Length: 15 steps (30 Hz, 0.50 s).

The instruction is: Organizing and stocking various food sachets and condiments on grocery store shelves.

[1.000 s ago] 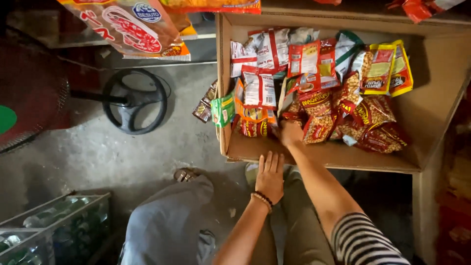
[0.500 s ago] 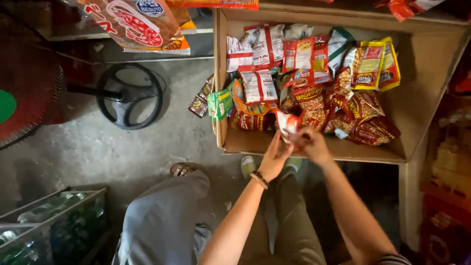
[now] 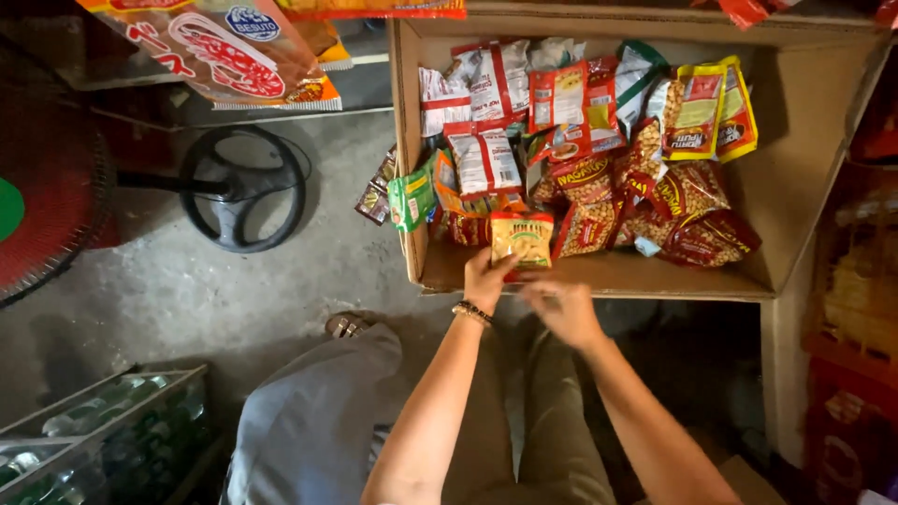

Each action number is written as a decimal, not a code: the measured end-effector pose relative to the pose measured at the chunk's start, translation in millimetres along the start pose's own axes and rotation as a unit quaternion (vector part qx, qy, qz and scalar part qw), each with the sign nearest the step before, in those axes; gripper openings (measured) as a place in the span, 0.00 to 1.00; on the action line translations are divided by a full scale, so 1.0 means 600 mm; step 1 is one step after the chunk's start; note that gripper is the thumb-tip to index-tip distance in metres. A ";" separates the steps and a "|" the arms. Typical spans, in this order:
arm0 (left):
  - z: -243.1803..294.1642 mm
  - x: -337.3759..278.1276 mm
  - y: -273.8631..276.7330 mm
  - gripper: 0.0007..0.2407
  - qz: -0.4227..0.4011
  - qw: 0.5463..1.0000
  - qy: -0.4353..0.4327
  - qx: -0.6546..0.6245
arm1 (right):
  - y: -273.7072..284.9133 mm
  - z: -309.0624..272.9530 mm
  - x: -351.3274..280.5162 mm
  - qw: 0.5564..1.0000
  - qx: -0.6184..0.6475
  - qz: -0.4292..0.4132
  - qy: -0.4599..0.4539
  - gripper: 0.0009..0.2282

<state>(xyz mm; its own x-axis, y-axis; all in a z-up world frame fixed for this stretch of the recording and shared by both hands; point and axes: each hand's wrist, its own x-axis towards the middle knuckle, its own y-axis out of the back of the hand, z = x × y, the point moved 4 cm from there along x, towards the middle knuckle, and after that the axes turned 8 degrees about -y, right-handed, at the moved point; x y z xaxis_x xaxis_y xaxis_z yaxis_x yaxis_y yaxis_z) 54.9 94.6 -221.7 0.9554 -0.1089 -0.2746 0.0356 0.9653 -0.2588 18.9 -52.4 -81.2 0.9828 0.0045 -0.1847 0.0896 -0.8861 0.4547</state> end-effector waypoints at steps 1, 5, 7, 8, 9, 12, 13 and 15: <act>-0.003 -0.006 0.004 0.07 -0.001 1.000 -0.001 0.001 | -0.002 0.026 0.023 1.000 0.001 0.001 0.001 0.04; -0.032 -0.021 0.018 0.06 0.036 0.997 0.042 0.061 | 0.014 0.143 0.137 0.987 0.020 0.140 -0.072 0.06; -0.037 -0.026 0.017 0.06 0.026 0.995 -0.002 0.100 | 0.018 0.176 0.200 0.981 0.023 0.171 -0.093 0.08; -0.038 -0.027 0.017 0.06 0.043 0.996 -0.019 0.076 | 0.021 0.178 0.231 0.979 -0.025 0.180 -0.096 0.10; -0.038 -0.026 0.016 0.06 0.061 0.996 -0.037 0.052 | 0.024 0.179 0.264 0.974 -0.073 0.189 -0.099 0.12; -0.028 -0.038 0.015 0.05 0.062 0.998 -0.032 0.001 | 0.001 0.257 0.348 0.956 -0.213 0.134 -0.149 0.18; -0.029 -0.036 0.014 0.05 0.061 0.997 -0.037 0.001 | -0.002 0.280 0.360 0.957 -0.212 0.136 -0.146 0.18; -0.031 -0.035 0.015 0.05 0.070 0.997 -0.024 0.036 | -0.018 0.325 0.386 0.948 -0.271 0.098 -0.136 0.23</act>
<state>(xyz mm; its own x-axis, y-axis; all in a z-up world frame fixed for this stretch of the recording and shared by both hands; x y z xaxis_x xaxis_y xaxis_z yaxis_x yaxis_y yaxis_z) 29.7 101.2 -235.7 0.9650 0.0384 -0.2593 -0.0802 0.9851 -0.1524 214.0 -132.3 -298.5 0.9175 -0.3210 -0.2348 0.0516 -0.4893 0.8706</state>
